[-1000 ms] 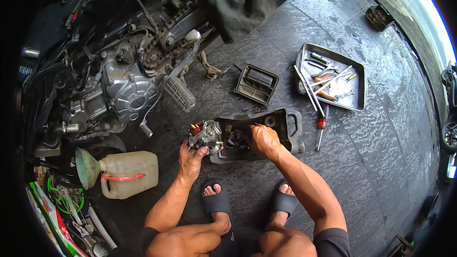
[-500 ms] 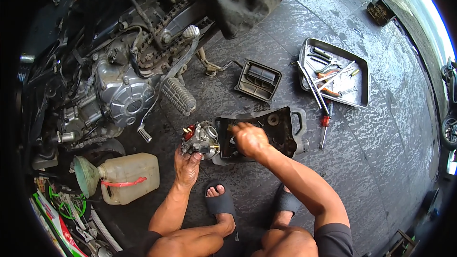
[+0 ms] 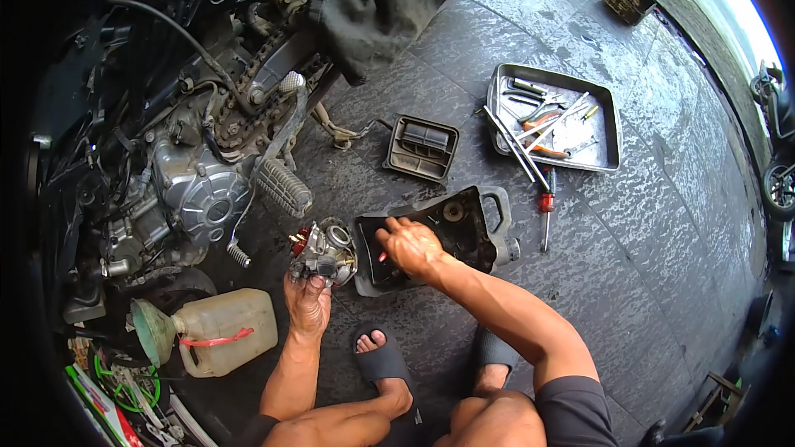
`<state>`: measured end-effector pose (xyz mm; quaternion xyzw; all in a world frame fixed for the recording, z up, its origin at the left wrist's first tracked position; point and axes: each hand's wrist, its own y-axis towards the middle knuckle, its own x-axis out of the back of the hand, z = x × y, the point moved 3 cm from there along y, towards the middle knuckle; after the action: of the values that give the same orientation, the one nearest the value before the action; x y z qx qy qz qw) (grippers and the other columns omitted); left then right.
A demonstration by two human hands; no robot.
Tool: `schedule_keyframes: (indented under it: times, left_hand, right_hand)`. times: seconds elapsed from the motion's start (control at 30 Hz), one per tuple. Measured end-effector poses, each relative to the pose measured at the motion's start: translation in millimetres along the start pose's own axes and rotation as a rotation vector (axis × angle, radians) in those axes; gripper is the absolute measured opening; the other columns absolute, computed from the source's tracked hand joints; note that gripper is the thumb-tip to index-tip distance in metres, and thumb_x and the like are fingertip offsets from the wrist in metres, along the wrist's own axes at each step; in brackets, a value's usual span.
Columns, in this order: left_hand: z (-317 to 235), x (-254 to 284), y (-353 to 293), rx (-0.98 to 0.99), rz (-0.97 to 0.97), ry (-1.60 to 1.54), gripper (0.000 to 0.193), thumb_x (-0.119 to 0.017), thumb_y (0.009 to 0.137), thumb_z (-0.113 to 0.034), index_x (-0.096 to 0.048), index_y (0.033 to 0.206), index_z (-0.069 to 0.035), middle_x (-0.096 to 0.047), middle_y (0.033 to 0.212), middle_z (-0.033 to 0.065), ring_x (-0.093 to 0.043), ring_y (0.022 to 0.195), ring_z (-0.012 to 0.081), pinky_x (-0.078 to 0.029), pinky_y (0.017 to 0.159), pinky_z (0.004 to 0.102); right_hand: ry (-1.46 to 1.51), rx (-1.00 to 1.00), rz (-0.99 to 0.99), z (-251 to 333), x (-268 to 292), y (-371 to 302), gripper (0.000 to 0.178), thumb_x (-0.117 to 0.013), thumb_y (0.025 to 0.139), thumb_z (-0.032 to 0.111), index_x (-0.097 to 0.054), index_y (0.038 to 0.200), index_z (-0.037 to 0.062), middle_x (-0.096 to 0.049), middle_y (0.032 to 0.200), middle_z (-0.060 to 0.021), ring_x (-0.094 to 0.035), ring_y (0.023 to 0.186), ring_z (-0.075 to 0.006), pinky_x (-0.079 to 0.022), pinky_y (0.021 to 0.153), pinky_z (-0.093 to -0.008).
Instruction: Cleaning and assembling a motorcycle carburetor with fuel and tools.
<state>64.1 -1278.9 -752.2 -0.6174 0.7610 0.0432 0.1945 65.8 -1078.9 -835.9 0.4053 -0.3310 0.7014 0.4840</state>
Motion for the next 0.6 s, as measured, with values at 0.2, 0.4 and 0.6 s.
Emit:
schedule_keyframes:
  times: [0.2,0.4,0.6]
  left_hand:
    - [-2.1,-0.6,-0.2,0.0,0.039,-0.011,0.064,-0.083,0.082,-0.025,-0.053,0.133,0.001,-0.062,0.123,0.0081,-0.061,0.112,0.0217,-0.048,0.101,0.0389]
    - [-2.3,-5.0,-1.9,-0.04,0.037,0.137,0.07,-0.085,0.08,-0.037,-0.054,0.132,0.0,-0.063,0.119,0.0054,-0.06,0.106,0.0166,-0.046,0.096,0.0323]
    - [3.3,-5.7,-1.7,-0.003,0.031,0.183,0.075,-0.086,0.079,-0.04,-0.053,0.132,0.001,-0.063,0.118,0.006,-0.059,0.106,0.0162,-0.046,0.096,0.0313]
  right_hand:
    - [-0.034,-0.404,0.311,-51.9,-4.6,-28.2,0.016,-0.054,0.09,0.012,-0.06,0.101,0.0024,-0.072,0.09,-0.0179,-0.073,0.081,-0.0325,-0.058,0.068,-0.0445]
    - [-0.088,-0.492,0.187,-64.9,-31.5,-37.5,0.023,-0.045,0.099,0.016,-0.061,0.109,0.004,-0.069,0.103,-0.0242,-0.074,0.084,-0.0381,-0.06,0.068,-0.048]
    - [0.068,-0.539,0.063,-74.2,-27.7,-42.8,0.02,-0.049,0.093,0.016,-0.062,0.104,0.0057,-0.068,0.086,-0.0243,-0.071,0.075,-0.0404,-0.057,0.066,-0.0509]
